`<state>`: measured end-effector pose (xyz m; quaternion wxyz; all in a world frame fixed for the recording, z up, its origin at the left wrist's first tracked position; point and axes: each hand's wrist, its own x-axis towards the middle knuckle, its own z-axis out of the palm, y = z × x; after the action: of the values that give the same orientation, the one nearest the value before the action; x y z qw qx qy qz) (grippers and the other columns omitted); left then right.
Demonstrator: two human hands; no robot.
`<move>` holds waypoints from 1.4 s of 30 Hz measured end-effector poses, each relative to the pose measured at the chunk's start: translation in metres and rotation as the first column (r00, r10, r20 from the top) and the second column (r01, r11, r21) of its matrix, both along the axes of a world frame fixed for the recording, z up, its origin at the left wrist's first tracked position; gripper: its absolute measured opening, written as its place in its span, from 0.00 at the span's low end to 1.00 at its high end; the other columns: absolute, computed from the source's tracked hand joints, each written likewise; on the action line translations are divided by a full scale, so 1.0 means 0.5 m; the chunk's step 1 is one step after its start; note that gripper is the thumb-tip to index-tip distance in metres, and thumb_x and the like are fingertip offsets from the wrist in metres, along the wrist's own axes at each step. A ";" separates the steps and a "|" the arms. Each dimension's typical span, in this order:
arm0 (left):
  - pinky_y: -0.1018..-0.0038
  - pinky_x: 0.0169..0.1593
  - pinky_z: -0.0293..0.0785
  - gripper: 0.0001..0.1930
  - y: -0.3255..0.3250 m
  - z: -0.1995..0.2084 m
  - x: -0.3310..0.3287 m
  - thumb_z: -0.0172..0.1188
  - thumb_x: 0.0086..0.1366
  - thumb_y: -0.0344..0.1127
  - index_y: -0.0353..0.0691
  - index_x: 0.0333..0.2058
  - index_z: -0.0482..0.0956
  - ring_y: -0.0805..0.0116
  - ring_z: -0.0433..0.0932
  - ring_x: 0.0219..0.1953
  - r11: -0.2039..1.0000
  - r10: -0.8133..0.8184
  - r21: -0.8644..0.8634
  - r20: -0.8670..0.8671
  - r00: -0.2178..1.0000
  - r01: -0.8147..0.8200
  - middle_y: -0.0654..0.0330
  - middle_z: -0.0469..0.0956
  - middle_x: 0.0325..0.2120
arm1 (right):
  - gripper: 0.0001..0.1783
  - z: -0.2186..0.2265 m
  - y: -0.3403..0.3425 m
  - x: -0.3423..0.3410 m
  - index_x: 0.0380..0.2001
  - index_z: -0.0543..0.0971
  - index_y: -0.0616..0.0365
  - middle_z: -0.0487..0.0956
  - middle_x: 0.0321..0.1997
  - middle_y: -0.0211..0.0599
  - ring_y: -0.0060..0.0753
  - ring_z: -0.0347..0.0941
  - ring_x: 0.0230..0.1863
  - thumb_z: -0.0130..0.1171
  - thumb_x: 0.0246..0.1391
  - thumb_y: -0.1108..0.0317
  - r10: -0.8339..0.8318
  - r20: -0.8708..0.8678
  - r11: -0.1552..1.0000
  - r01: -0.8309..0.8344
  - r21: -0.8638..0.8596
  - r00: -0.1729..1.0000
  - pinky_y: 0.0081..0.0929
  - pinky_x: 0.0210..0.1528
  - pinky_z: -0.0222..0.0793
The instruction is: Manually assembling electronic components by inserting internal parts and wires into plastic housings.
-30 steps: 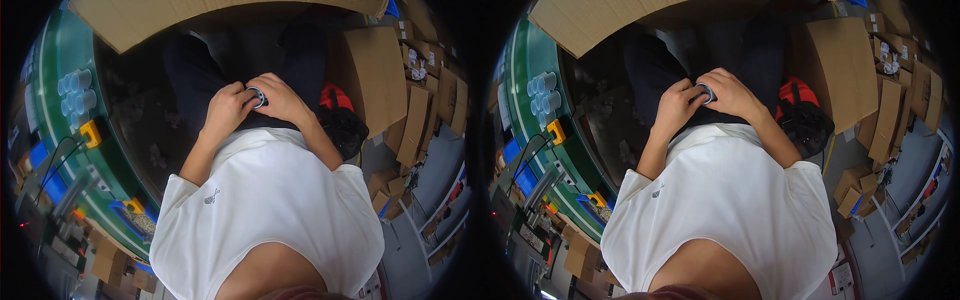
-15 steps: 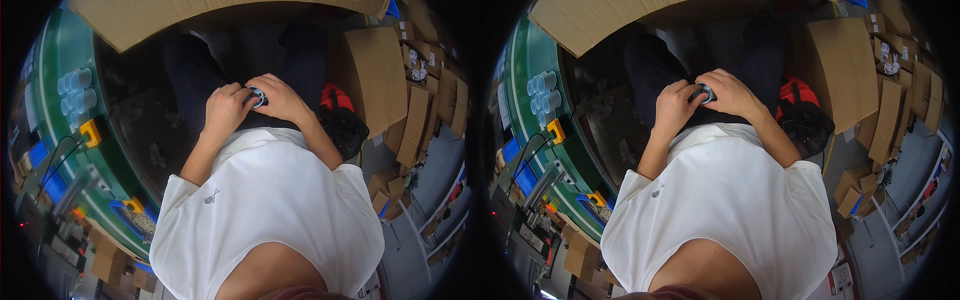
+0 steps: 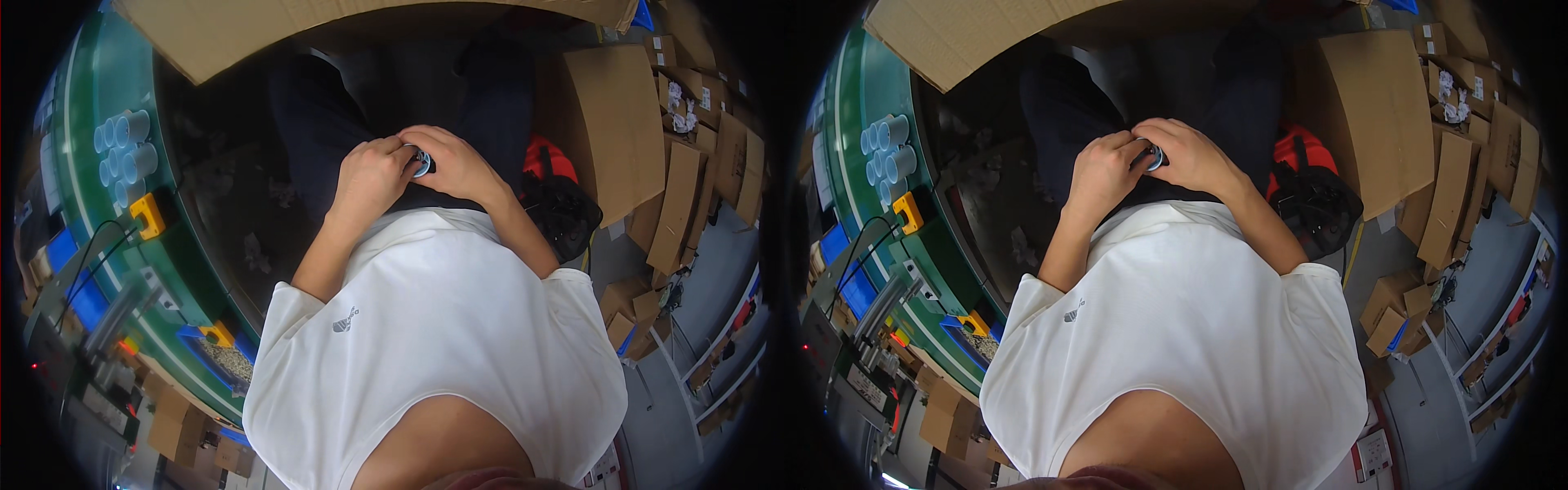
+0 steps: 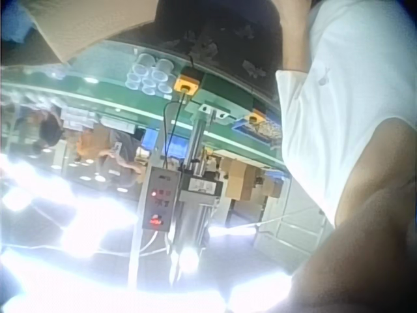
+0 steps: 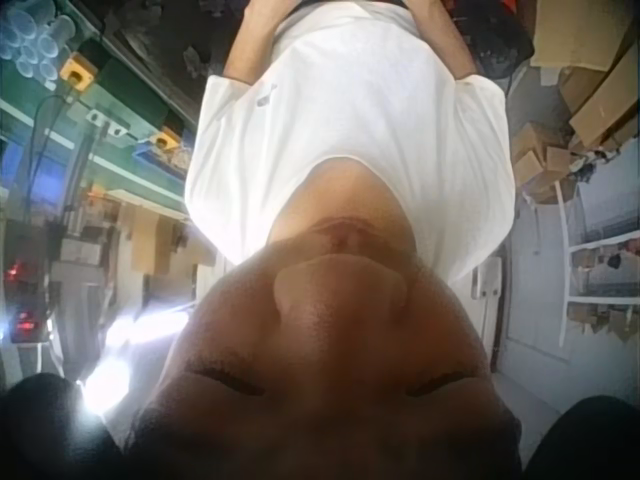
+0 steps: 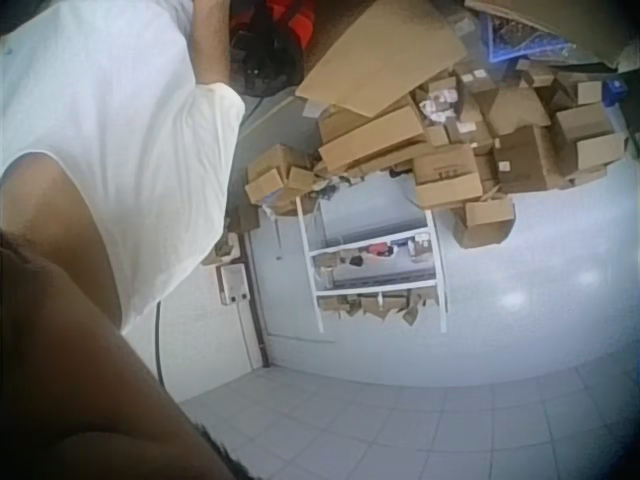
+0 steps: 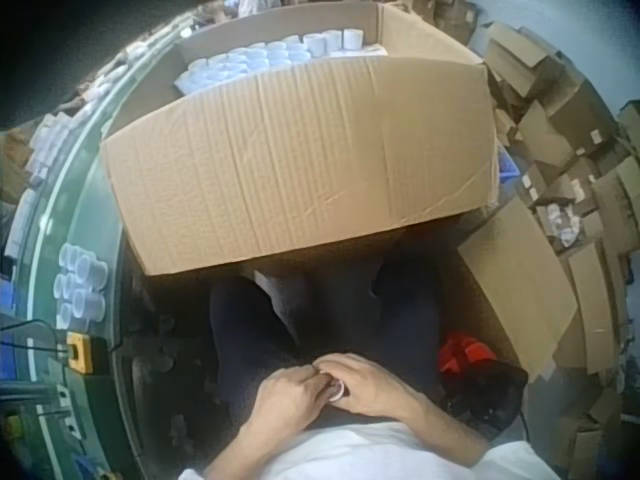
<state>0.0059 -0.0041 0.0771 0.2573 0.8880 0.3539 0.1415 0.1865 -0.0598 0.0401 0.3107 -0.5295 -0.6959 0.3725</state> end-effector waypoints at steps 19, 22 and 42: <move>0.77 0.31 0.68 0.09 -0.001 -0.050 -0.002 0.60 0.69 0.29 0.34 0.45 0.84 0.74 0.73 0.26 0.810 0.458 -0.534 0.316 0.831 -0.244 0.59 0.78 0.26 | 0.31 0.002 -0.001 0.008 0.60 0.70 0.56 0.76 0.53 0.36 0.29 0.73 0.55 0.71 0.57 0.63 -0.269 -0.546 0.897 -0.001 -0.443 0.794 0.28 0.57 0.71; 0.77 0.32 0.68 0.10 -0.003 -0.042 -0.002 0.59 0.71 0.30 0.33 0.46 0.84 0.74 0.73 0.27 0.827 0.431 -0.514 0.322 0.843 -0.227 0.60 0.78 0.26 | 0.28 -0.003 0.003 0.019 0.60 0.69 0.55 0.75 0.52 0.34 0.26 0.74 0.53 0.69 0.60 0.63 -0.387 -0.632 0.817 -0.068 -0.573 0.671 0.26 0.52 0.73; 0.79 0.36 0.69 0.15 -0.004 -0.102 -0.004 0.52 0.76 0.37 0.35 0.53 0.81 0.78 0.72 0.30 0.673 0.622 -0.702 0.364 0.693 -0.235 0.65 0.77 0.28 | 0.40 -0.002 0.010 0.023 0.64 0.64 0.57 0.79 0.52 0.49 0.44 0.81 0.52 0.73 0.53 0.64 -0.370 -0.789 0.875 -0.101 -0.473 0.490 0.32 0.55 0.77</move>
<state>0.0040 -0.0058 0.0259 0.5778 0.5534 0.4930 0.3420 0.1981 -0.0547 0.0389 0.5099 -0.3836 -0.2920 0.7125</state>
